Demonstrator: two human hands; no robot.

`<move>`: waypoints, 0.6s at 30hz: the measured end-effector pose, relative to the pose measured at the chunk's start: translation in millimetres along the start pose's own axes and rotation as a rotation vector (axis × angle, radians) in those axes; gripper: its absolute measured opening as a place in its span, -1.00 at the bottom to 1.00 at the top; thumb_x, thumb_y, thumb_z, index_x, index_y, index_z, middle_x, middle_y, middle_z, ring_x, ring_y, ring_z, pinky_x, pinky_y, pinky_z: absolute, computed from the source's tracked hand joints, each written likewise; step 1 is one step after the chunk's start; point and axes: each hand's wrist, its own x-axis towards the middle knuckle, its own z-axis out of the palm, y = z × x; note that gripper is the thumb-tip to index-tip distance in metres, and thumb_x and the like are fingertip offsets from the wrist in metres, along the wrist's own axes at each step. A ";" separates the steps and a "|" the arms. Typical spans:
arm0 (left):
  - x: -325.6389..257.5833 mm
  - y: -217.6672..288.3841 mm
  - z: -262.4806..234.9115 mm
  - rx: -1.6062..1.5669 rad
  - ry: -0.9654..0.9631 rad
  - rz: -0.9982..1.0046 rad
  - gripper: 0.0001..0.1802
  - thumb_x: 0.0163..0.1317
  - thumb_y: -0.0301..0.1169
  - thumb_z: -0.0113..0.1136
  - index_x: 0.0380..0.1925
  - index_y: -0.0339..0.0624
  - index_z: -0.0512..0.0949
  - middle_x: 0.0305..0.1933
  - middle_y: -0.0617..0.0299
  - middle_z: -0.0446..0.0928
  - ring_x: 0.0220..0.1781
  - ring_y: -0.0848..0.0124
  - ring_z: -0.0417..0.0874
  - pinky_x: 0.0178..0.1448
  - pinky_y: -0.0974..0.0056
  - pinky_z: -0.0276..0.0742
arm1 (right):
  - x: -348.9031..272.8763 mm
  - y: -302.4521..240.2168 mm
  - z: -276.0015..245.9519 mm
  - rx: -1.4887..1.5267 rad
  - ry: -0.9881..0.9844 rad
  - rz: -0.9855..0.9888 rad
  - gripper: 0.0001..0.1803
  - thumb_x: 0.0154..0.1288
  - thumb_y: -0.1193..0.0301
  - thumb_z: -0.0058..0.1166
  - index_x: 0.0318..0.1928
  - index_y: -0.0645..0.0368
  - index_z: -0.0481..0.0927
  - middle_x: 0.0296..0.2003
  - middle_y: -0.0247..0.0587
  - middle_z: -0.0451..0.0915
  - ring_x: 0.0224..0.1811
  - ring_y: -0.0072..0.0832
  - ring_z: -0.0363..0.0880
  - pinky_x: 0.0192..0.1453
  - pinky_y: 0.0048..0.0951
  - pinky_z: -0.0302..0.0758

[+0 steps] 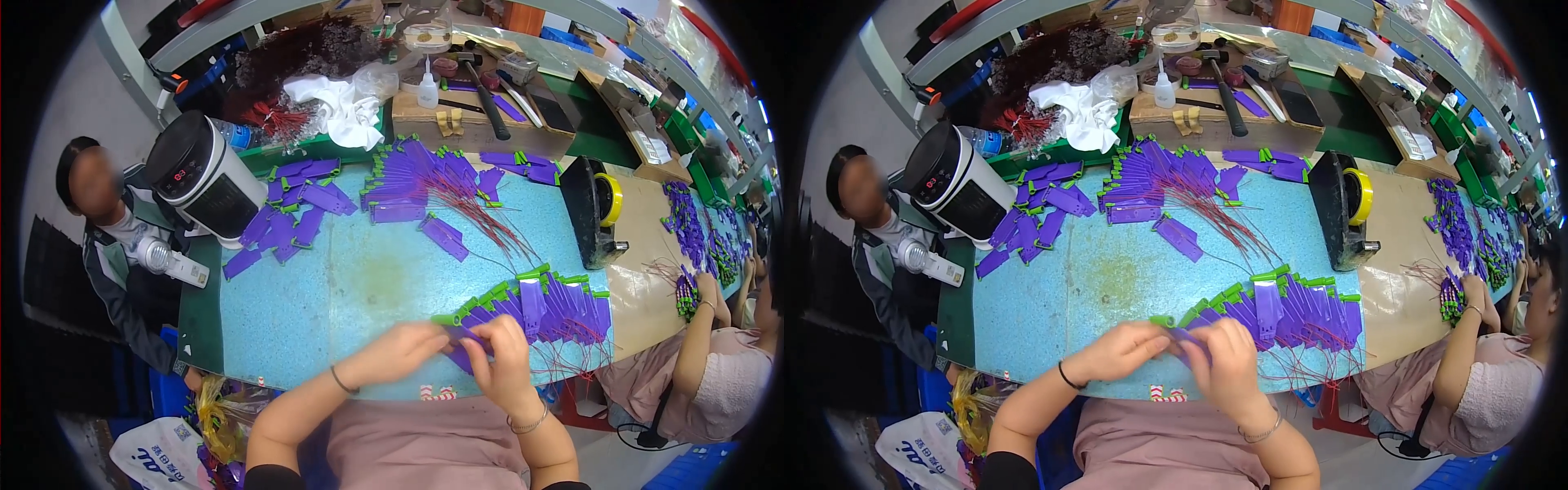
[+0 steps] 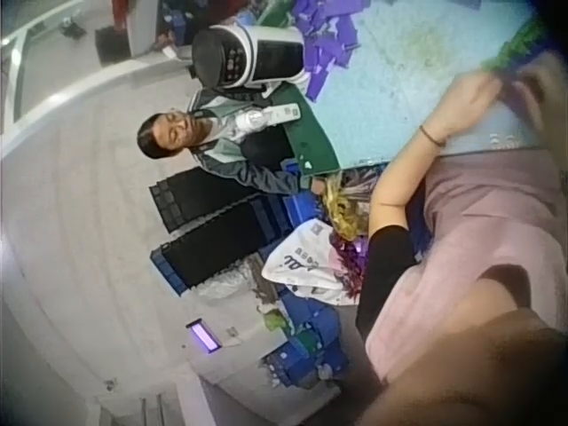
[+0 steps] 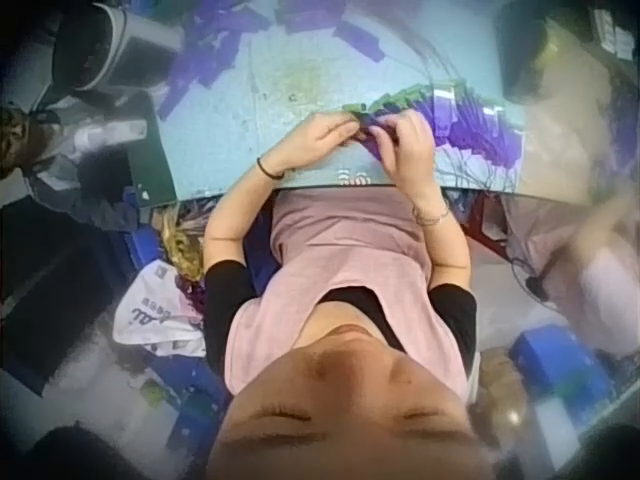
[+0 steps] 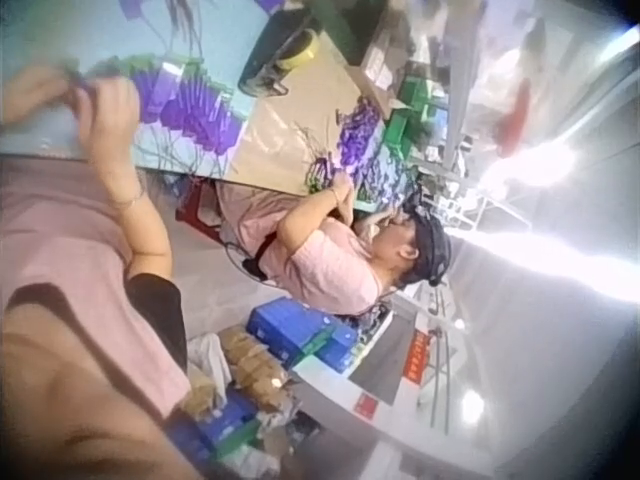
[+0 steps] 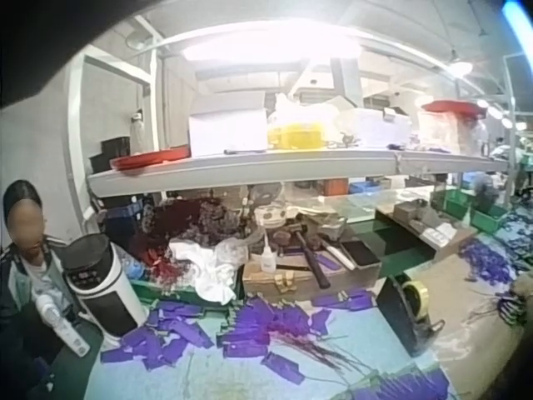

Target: The person assembles small purple plastic components with wires and green end-caps by hand at a factory workbench, using a glue bottle to secure the parts.

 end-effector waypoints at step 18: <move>65.3 -29.5 -53.6 0.962 0.442 0.221 -0.61 -0.09 -0.43 0.17 -0.17 -0.26 0.46 0.32 -0.09 0.28 0.35 -0.01 0.28 0.35 -0.04 0.19 | 141.1 145.0 -67.0 -0.777 0.032 -0.025 -0.64 0.07 0.45 0.24 -0.07 0.18 0.54 -0.14 -0.07 0.52 -0.17 -0.09 0.56 -0.12 -0.14 0.50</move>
